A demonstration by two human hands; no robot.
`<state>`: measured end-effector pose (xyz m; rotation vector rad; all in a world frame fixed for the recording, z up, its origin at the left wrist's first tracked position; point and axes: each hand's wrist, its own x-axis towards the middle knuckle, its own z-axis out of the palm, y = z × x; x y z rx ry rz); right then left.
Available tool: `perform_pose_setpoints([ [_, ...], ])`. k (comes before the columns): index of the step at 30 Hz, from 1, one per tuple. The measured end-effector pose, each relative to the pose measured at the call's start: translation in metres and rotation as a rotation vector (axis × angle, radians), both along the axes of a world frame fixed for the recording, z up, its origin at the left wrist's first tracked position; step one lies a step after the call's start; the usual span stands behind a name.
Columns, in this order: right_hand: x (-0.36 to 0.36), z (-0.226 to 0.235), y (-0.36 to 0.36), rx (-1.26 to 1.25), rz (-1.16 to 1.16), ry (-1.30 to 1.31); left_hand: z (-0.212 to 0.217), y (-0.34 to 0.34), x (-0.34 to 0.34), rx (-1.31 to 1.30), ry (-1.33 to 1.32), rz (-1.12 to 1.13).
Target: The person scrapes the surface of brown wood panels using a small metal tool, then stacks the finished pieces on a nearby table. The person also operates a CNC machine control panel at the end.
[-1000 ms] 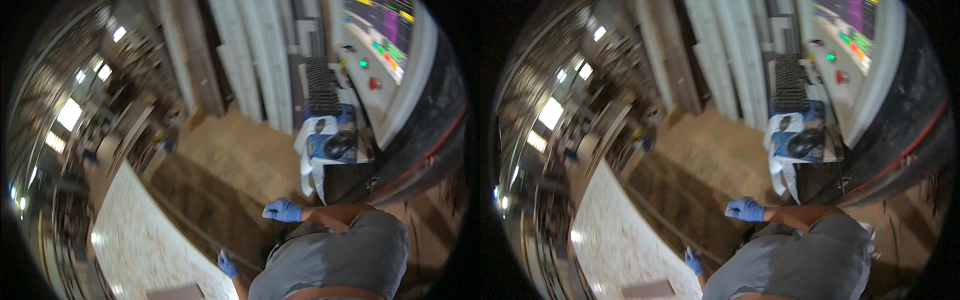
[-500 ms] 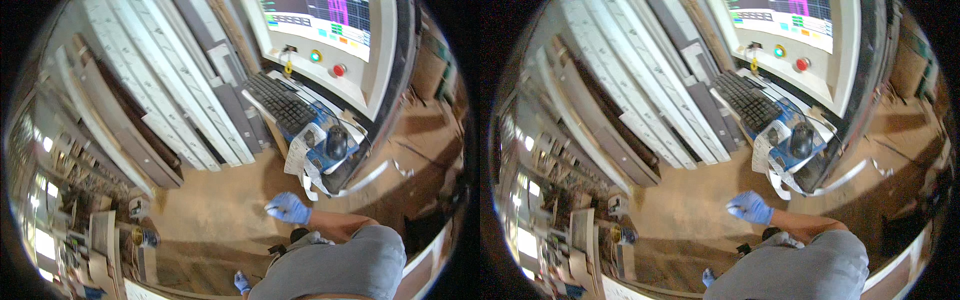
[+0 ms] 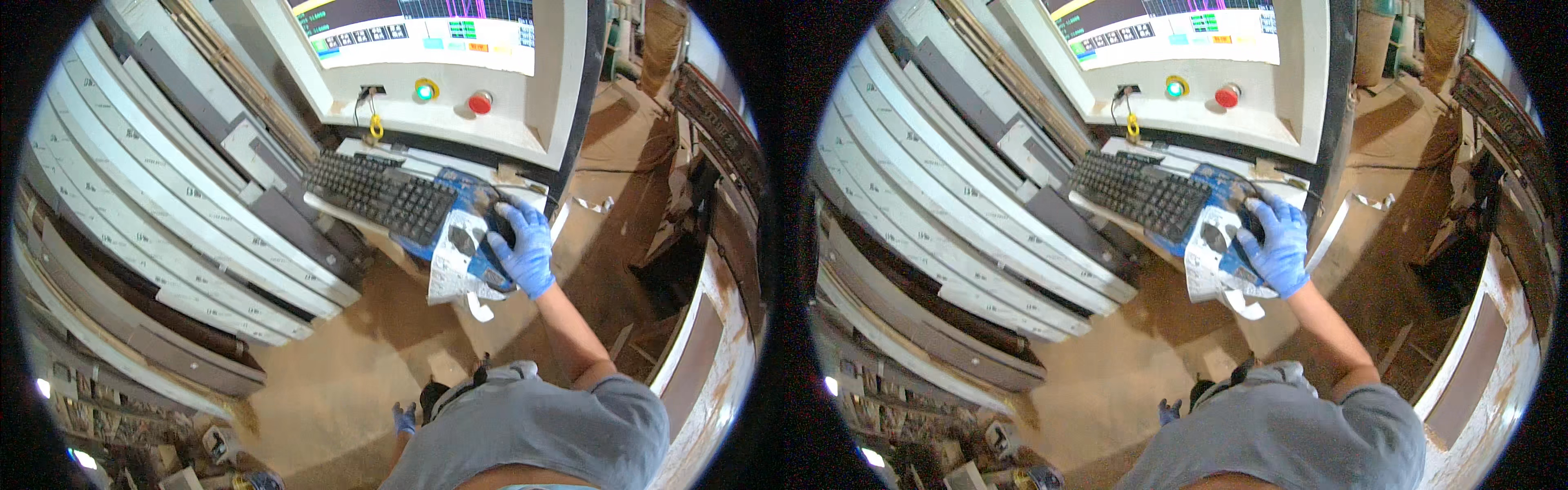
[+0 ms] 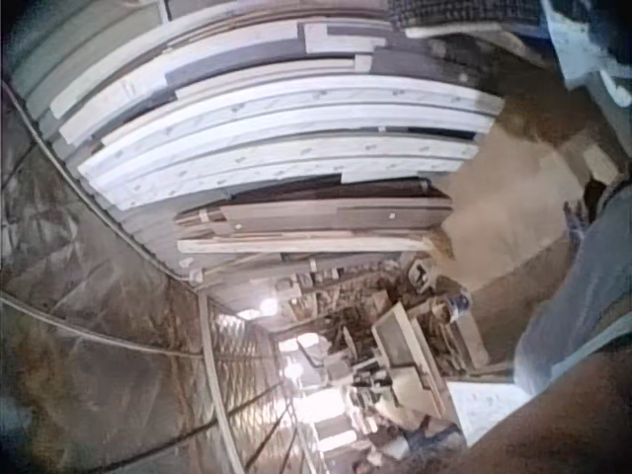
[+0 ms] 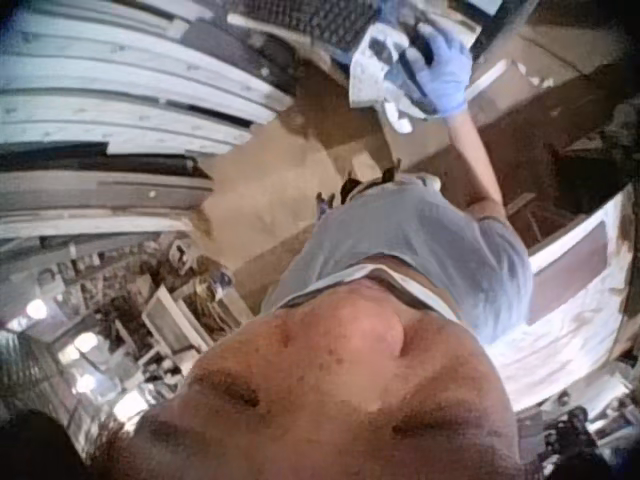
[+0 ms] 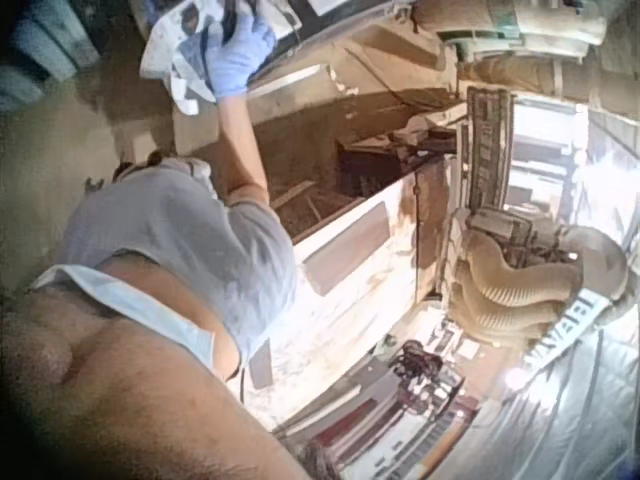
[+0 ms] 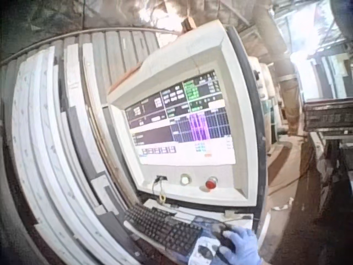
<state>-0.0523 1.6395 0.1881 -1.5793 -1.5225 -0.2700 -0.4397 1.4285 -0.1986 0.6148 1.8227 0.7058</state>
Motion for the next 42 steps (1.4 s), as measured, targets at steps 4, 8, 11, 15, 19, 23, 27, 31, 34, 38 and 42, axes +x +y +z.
perform_pose_setpoints([
  [4,-0.022,-0.001,0.007,-0.003,-0.139,-0.043,-0.024,0.066,-0.055,-0.032,0.263,-0.530],
  [8,-0.032,-0.004,0.009,-0.112,-0.327,-0.048,-0.013,0.143,-0.094,0.077,0.392,-0.788],
  [11,-0.042,-0.003,0.012,-0.162,-0.440,-0.070,0.003,0.199,-0.119,-0.008,0.408,-0.818],
  [15,-0.048,-0.010,0.021,-0.093,-0.446,-0.127,-0.007,0.236,-0.180,0.031,0.453,-0.862],
  [19,-0.053,-0.007,0.020,-0.068,-0.371,-0.150,-0.001,0.261,-0.191,-0.006,0.501,-1.059],
  [23,-0.047,-0.010,0.007,-0.113,-0.454,-0.186,0.007,0.272,-0.162,0.126,0.240,-1.118],
  [27,-0.069,0.001,0.026,-0.085,-0.378,-0.165,-0.082,0.274,-0.213,0.275,0.405,-1.322],
  [31,-0.064,-0.007,0.023,-0.112,-0.409,-0.169,-0.082,0.271,-0.200,0.124,0.423,-1.374],
  [34,-0.061,-0.006,0.016,-0.119,-0.441,-0.177,-0.054,0.274,-0.186,0.013,0.390,-1.330],
  [38,-0.069,0.000,0.021,-0.114,-0.417,-0.156,-0.055,0.277,-0.219,0.083,0.336,-1.268],
  [42,-0.071,0.004,0.019,-0.126,-0.433,-0.176,-0.055,0.277,-0.226,0.101,0.384,-1.238],
])
